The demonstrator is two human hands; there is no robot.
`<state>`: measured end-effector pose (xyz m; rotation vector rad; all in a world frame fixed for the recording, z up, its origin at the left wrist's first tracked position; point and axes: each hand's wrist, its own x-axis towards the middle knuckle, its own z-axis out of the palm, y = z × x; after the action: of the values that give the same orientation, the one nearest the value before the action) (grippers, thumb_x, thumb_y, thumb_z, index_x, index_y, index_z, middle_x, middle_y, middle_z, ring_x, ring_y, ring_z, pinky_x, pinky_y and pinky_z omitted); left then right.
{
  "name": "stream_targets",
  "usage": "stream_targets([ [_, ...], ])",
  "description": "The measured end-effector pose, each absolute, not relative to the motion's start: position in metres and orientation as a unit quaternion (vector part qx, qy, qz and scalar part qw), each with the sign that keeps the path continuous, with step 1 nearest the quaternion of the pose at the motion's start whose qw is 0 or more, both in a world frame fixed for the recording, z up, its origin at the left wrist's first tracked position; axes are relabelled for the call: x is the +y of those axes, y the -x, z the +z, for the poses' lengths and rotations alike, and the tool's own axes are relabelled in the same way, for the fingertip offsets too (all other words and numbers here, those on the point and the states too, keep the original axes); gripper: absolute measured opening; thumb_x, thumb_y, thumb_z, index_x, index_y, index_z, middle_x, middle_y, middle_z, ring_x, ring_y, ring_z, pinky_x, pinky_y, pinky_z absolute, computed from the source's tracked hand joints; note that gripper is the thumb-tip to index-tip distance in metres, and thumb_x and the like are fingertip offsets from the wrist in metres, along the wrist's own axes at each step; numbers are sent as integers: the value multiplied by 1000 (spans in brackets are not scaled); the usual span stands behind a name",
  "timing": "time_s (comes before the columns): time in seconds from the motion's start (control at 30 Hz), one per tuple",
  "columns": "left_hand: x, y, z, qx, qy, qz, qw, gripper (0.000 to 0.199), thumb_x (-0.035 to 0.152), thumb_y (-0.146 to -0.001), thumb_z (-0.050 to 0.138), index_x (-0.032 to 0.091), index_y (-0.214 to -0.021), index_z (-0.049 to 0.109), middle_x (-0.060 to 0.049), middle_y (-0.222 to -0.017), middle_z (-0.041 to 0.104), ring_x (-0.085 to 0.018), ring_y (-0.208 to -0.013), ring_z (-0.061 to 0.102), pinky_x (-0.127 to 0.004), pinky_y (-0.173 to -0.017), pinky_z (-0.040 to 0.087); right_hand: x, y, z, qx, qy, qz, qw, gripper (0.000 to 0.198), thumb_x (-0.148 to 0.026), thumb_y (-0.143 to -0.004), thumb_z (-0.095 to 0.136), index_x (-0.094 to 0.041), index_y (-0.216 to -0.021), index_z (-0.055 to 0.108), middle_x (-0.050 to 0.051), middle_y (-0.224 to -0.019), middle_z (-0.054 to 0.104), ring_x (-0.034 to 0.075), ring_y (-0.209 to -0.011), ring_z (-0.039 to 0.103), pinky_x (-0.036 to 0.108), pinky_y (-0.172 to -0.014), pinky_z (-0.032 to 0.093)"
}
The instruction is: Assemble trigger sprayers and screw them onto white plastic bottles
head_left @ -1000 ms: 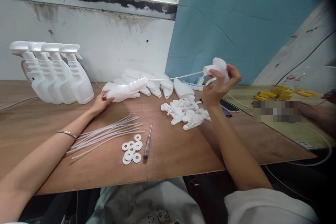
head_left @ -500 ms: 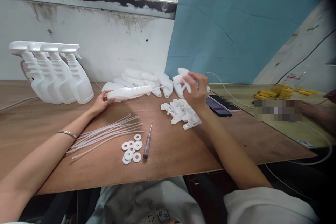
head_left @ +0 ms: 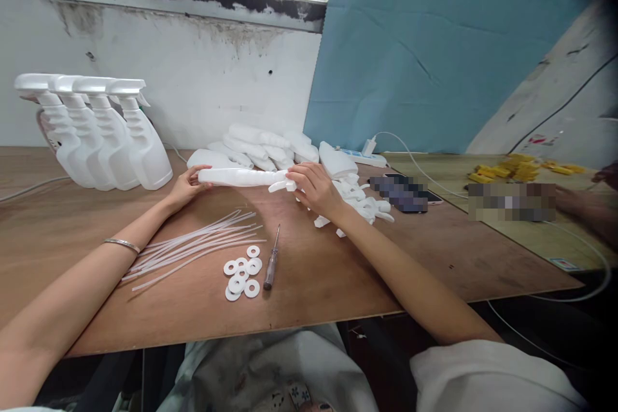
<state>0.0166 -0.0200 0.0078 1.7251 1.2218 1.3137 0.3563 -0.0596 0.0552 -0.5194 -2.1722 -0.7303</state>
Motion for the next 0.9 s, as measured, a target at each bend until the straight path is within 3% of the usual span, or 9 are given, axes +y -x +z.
stream_targets([
  [0.3, -21, -15, 9, 465, -652, 496, 336, 71, 47, -54, 74, 17, -115, 53, -2, -65, 63, -20, -69, 60, -31, -70, 48, -62, -355, 54, -861, 229, -272, 364, 22, -17, -87, 40, -19, -107, 48, 10, -113, 60, 21, -104, 53, 38, -84, 42],
  [0.57, -25, -14, 13, 473, -632, 490, 369, 69, 39, -51, 77, 20, -114, 53, -4, -78, 64, -20, -74, 61, -30, -72, 47, -70, -345, 48, -842, 252, -278, 387, 17, -18, -85, 46, -20, -102, 48, 8, -105, 64, 22, -92, 55, 37, -76, 42],
  [0.73, -17, -11, 11, 460, -592, 518, 413, 42, 50, -72, 54, 21, -102, 58, -3, -82, 58, -17, -70, 59, -27, -64, 47, -78, -326, 22, -861, 256, -152, 413, 20, -26, -86, 47, -19, -104, 44, 9, -98, 60, 21, -88, 56, 34, -73, 47],
  [0.9, -8, -11, 7, 467, -561, 556, 397, 31, 38, -72, 55, 18, -96, 57, -2, -84, 53, -12, -67, 51, -21, -56, 45, -92, -309, 4, -892, 264, 3, 367, 33, -36, -81, 55, -22, -108, 43, 7, -105, 54, 19, -84, 58, 30, -64, 49],
])
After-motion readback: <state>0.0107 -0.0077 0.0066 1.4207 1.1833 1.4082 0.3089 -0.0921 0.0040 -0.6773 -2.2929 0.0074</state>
